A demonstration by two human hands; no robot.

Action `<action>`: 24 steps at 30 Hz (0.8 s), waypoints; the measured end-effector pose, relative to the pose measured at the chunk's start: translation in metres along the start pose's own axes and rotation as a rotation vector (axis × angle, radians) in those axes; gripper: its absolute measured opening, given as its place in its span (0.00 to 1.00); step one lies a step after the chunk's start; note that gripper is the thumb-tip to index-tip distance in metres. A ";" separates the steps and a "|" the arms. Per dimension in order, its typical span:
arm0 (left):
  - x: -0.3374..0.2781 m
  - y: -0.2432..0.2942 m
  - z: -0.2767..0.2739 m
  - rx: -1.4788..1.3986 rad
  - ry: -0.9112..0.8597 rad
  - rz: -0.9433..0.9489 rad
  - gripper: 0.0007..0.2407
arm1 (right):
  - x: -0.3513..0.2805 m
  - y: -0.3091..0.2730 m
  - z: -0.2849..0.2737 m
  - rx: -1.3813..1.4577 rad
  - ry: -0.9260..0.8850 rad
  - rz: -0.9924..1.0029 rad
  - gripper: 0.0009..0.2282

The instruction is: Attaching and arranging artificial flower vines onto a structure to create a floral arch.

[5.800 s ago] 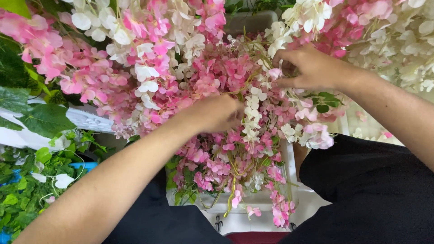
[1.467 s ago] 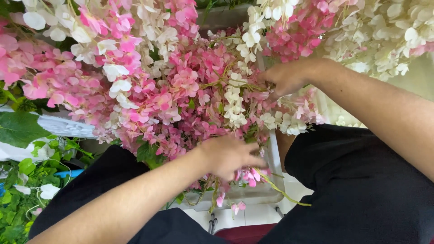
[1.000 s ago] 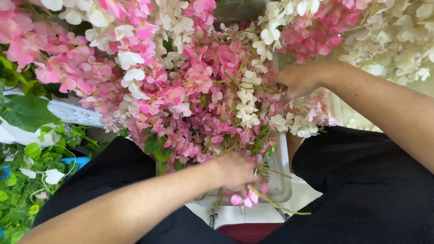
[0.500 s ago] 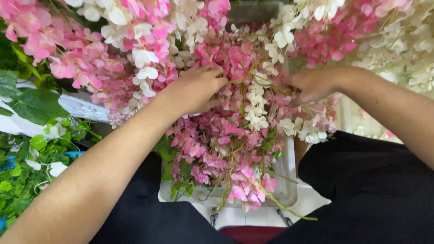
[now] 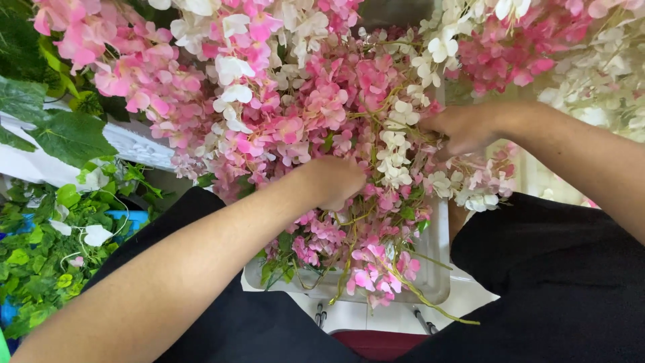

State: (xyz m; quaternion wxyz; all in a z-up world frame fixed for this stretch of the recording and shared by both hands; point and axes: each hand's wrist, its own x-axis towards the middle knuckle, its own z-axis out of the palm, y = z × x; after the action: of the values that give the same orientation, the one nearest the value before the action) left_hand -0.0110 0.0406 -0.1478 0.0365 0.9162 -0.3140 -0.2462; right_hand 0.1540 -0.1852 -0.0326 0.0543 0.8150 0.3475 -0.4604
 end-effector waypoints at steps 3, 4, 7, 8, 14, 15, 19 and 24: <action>0.019 0.004 0.030 0.030 -0.070 0.033 0.11 | -0.008 -0.006 -0.003 0.016 -0.009 0.021 0.28; 0.017 0.012 0.033 0.031 -0.070 0.035 0.11 | -0.010 -0.006 -0.004 0.017 -0.009 0.023 0.28; 0.014 0.027 0.039 0.025 -0.079 0.031 0.07 | -0.016 -0.008 -0.008 -0.032 0.045 0.012 0.27; 0.016 0.029 0.039 0.004 -0.072 0.032 0.06 | -0.019 -0.009 -0.009 -0.022 0.055 0.008 0.26; 0.021 0.028 0.036 -0.089 -0.108 0.025 0.05 | -0.036 -0.013 -0.015 0.029 0.111 0.000 0.23; 0.020 0.028 0.033 -0.068 -0.132 0.031 0.05 | -0.036 -0.010 -0.015 0.051 0.130 -0.013 0.23; 0.010 0.033 -0.005 -0.092 -0.140 -0.022 0.06 | -0.031 0.013 -0.013 0.013 0.153 -0.031 0.23; -0.008 0.055 -0.105 -0.161 -0.253 -0.078 0.08 | -0.094 -0.012 -0.046 -0.017 0.252 0.090 0.29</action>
State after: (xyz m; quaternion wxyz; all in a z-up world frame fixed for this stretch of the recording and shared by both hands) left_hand 0.0031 -0.0077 -0.0408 0.0604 0.8834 -0.2596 -0.3854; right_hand 0.1483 -0.2057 0.0702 0.0375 0.8808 0.3185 -0.3484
